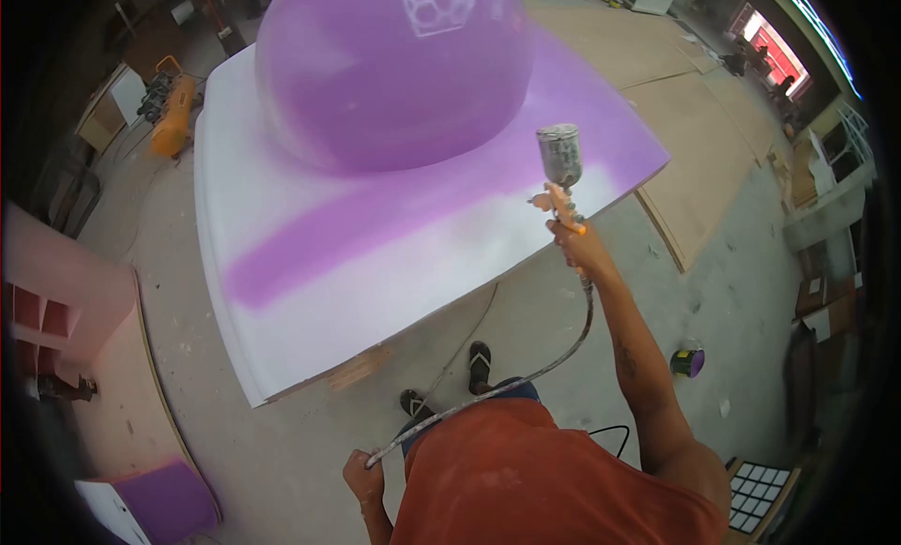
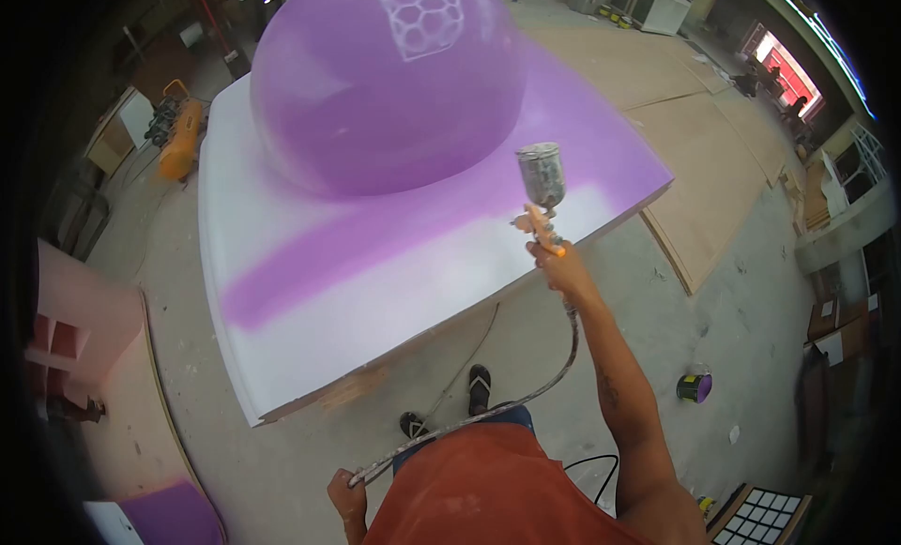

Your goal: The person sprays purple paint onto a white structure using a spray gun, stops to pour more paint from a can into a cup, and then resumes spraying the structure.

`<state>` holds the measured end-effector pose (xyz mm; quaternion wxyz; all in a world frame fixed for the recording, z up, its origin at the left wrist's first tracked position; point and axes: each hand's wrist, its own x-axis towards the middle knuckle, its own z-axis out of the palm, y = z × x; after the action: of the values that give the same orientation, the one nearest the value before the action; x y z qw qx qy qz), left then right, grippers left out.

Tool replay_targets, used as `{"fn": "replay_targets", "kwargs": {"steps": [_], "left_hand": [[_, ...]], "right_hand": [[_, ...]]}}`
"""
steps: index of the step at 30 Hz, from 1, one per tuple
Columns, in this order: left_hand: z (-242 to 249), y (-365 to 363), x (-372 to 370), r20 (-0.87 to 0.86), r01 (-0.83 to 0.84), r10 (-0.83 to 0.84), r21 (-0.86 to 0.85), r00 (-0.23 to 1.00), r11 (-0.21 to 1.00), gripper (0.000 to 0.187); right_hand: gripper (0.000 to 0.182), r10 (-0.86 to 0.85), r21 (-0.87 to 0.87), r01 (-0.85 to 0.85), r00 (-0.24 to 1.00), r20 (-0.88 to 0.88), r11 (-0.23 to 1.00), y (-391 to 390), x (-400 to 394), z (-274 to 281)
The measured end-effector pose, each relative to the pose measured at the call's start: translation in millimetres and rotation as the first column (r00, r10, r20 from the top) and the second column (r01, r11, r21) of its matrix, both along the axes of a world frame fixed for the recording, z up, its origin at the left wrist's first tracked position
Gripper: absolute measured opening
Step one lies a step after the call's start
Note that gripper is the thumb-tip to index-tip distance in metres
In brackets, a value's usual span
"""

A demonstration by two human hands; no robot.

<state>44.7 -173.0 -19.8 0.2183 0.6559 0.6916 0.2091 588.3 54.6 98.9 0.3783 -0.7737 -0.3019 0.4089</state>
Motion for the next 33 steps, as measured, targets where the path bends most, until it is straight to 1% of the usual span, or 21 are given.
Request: {"fn": "replay_targets", "kwargs": {"steps": [1, 3, 4, 8, 10, 11, 14, 15, 17, 18, 20, 21, 22, 23, 24, 25, 27, 29, 30, 32, 33], "left_hand": [[-1.0, -13.5, -22.9, -0.004, -0.015, 0.015, -0.001, 1.000, 1.000, 0.034], [-3.9, -38.3, -69.7, -0.099, -0.165, 0.167, 0.022, 0.981, 0.986, 0.034], [6.5, -49.3, -85.1, -0.102, -0.215, 0.217, 0.031, 0.971, 0.976, 0.034], [12.8, -85.3, -145.7, -0.142, -0.351, 0.354, 0.049, 0.924, 0.935, 0.032], [14.7, -97.4, -170.6, -0.084, -0.395, 0.398, 0.052, 0.913, 0.917, 0.029], [16.4, -102.0, -183.9, -0.093, -0.411, 0.415, 0.057, 0.905, 0.910, 0.029], [17.5, -110.3, -200.5, -0.079, -0.411, 0.414, 0.052, 0.907, 0.910, 0.029], [20.7, -108.1, -194.8, -0.061, -0.401, 0.404, 0.060, 0.913, 0.914, 0.030], [18.3, -103.8, -202.7, -0.043, -0.383, 0.386, 0.066, 0.921, 0.921, 0.030], [19.2, -99.5, -200.4, -0.025, -0.357, 0.360, 0.079, 0.933, 0.931, 0.031], [18.9, -88.3, -182.2, -0.010, -0.324, 0.326, 0.097, 0.945, 0.941, 0.031], [21.4, -78.6, -167.5, -0.003, -0.275, 0.276, 0.084, 0.961, 0.958, 0.031], [24.7, -69.9, -151.1, 0.004, -0.220, 0.220, 0.069, 0.975, 0.973, 0.031], [26.8, -60.2, -133.2, 0.005, -0.202, 0.202, 0.069, 0.979, 0.977, 0.031], [28.1, -49.9, -111.3, -0.005, -0.125, 0.125, 0.058, 0.992, 0.990, 0.031], [27.7, -41.1, -89.1, -0.010, -0.041, 0.041, 0.044, 0.999, 0.998, 0.031], [23.6, -23.2, -40.7, 0.032, 0.045, -0.047, 0.064, 0.998, 0.997, 0.031], [21.1, -4.4, 2.4, -0.036, 0.167, -0.165, 0.069, 0.986, 0.983, 0.032], [24.8, 3.7, 30.2, -0.026, 0.194, -0.193, 0.074, 0.981, 0.978, 0.032], [39.3, 21.0, 81.8, 0.052, 0.293, -0.295, 0.037, 0.954, 0.955, 0.028], [44.7, 27.5, 105.9, 0.064, 0.310, -0.312, 0.040, 0.948, 0.950, 0.028]], "right_hand": [[0.029, 0.043, 0.011, -0.043, 0.997, -0.060, 0.999, -0.5, -33.2, 0.5], [0.028, 0.142, -0.013, -0.146, 0.975, -0.170, 0.989, -0.8, -101.0, 10.2], [0.028, 0.167, -0.015, -0.173, 0.969, -0.181, 0.985, -0.8, -127.5, 15.3], [0.028, 0.336, 0.041, -0.343, 0.878, -0.341, 0.938, 3.9, -234.8, 10.2], [0.027, 0.399, 0.072, -0.410, 0.810, -0.429, 0.909, 4.9, -285.0, 12.2], [0.027, 0.414, 0.076, -0.426, 0.798, -0.437, 0.902, 4.6, -309.3, 19.2], [0.026, 0.467, 0.095, -0.506, 0.687, -0.557, 0.857, 1.9, -346.7, 27.8], [0.026, 0.470, 0.096, -0.510, 0.682, -0.560, 0.855, 1.3, -343.8, 24.8], [0.026, 0.412, 0.122, -0.468, 0.589, -0.695, 0.875, -2.9, -347.4, 14.5], [0.026, 0.411, 0.124, -0.465, 0.590, -0.695, 0.877, -6.2, -340.6, 20.3], [0.025, 0.378, 0.096, -0.396, 0.736, -0.562, 0.913, -13.6, -308.1, 29.7], [0.025, 0.371, 0.097, -0.387, 0.738, -0.563, 0.917, -16.1, -287.2, 26.7], [0.026, 0.314, 0.078, -0.318, 0.812, -0.492, 0.945, -19.1, -261.4, 22.1], [0.026, 0.247, 0.065, -0.243, 0.877, -0.413, 0.968, -21.7, -234.0, 19.3], [0.026, 0.228, 0.065, -0.222, 0.883, -0.409, 0.973, -24.4, -204.1, 20.0], [0.026, 0.201, 0.061, -0.192, 0.910, -0.362, 0.979, -28.4, -171.8, 21.8], [0.026, 0.131, 0.053, -0.121, 0.946, -0.296, 0.991, -38.3, -96.9, 22.9], [0.020, 0.045, 0.067, -0.033, 0.982, -0.185, 0.997, -40.6, -31.3, 14.0], [0.020, -0.015, 0.084, 0.026, 0.992, -0.127, 0.996, -43.0, -0.1, 23.0], [0.020, -0.093, 0.093, 0.103, 0.990, -0.107, 0.990, -41.8, 68.4, 25.6], [0.021, -0.141, 0.104, 0.151, 0.986, -0.092, 0.983, -40.9, 102.2, 25.8]]}}
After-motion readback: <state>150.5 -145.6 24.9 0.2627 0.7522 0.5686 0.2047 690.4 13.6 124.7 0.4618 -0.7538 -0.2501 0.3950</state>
